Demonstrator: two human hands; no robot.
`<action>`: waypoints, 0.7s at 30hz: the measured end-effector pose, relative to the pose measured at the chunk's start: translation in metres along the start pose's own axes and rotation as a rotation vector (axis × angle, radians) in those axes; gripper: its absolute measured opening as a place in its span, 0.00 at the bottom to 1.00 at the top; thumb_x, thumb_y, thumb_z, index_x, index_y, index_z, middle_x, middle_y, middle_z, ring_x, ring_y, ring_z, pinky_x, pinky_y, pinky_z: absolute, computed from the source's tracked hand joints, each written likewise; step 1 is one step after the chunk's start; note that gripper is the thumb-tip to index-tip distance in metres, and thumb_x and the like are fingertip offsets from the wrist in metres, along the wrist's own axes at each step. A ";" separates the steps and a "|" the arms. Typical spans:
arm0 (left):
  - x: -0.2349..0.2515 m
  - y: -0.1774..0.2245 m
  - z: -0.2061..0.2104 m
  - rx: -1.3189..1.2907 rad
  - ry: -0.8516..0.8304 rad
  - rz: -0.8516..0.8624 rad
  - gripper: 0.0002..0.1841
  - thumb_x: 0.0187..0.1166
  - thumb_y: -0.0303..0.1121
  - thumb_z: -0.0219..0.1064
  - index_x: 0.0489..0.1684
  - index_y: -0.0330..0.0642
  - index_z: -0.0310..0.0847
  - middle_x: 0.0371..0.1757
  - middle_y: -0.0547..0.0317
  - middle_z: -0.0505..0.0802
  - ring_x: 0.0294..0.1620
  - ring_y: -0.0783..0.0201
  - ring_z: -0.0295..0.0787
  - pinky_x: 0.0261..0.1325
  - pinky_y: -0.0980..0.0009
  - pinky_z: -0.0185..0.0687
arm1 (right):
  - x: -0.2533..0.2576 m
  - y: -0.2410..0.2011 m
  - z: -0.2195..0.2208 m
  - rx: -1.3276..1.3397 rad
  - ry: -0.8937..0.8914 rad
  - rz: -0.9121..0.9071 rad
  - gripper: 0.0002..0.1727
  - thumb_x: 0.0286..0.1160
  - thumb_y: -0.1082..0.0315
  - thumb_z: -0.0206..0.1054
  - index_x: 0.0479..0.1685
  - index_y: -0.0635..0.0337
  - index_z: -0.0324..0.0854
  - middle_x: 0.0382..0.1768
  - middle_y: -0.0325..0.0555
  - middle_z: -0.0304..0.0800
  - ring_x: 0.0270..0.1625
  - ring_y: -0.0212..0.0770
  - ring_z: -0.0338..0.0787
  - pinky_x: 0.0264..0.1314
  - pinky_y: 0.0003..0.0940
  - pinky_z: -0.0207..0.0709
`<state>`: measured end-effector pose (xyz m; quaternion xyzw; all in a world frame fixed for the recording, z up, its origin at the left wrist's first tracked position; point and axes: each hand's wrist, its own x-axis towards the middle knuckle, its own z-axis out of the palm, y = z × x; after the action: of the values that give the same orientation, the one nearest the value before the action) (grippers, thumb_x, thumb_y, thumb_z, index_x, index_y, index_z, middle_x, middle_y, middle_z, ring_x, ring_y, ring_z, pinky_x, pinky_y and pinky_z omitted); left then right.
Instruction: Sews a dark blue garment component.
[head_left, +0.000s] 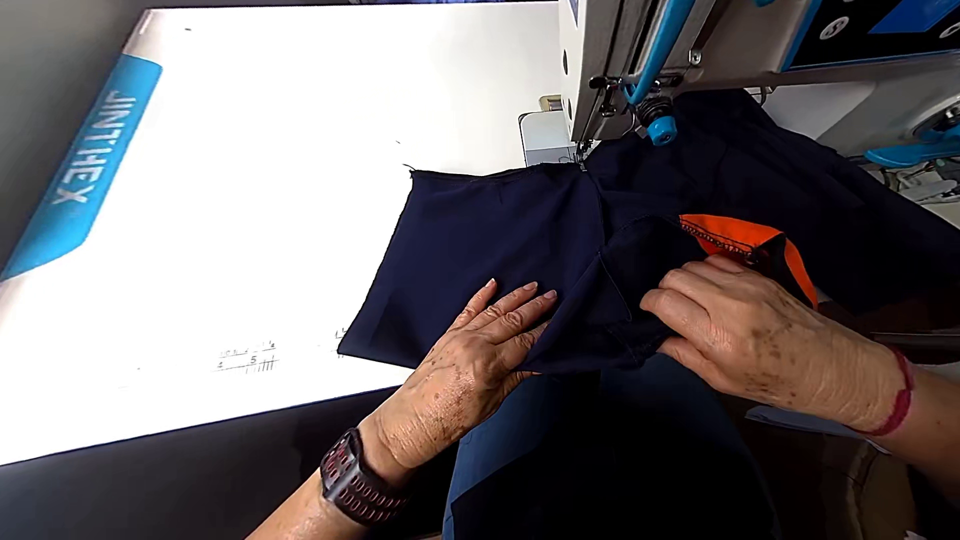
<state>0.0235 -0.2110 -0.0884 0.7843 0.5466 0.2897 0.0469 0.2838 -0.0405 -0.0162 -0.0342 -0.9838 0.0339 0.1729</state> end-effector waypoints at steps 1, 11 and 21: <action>-0.001 0.000 -0.001 -0.007 0.002 -0.003 0.22 0.89 0.48 0.52 0.58 0.50 0.92 0.75 0.59 0.88 0.84 0.57 0.75 0.87 0.45 0.62 | 0.002 -0.003 0.004 0.043 0.012 -0.020 0.10 0.75 0.62 0.62 0.35 0.57 0.86 0.25 0.39 0.81 0.29 0.39 0.82 0.30 0.31 0.73; -0.007 -0.003 -0.004 -0.049 -0.012 -0.016 0.36 0.85 0.68 0.45 0.63 0.50 0.90 0.77 0.57 0.86 0.86 0.57 0.72 0.89 0.44 0.59 | 0.020 -0.003 -0.008 -0.019 0.170 -0.053 0.14 0.79 0.66 0.63 0.22 0.54 0.83 0.73 0.51 0.85 0.86 0.57 0.67 0.87 0.52 0.57; 0.052 0.017 -0.025 -0.178 0.105 -0.198 0.22 0.82 0.50 0.62 0.51 0.40 0.92 0.55 0.54 0.94 0.60 0.62 0.89 0.63 0.64 0.84 | 0.025 0.013 -0.005 0.122 0.077 0.035 0.12 0.63 0.57 0.70 0.19 0.51 0.82 0.47 0.45 0.89 0.41 0.37 0.84 0.39 0.32 0.70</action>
<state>0.0376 -0.1777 -0.0397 0.7032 0.5950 0.3715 0.1161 0.2630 -0.0256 -0.0039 -0.0420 -0.9717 0.0955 0.2119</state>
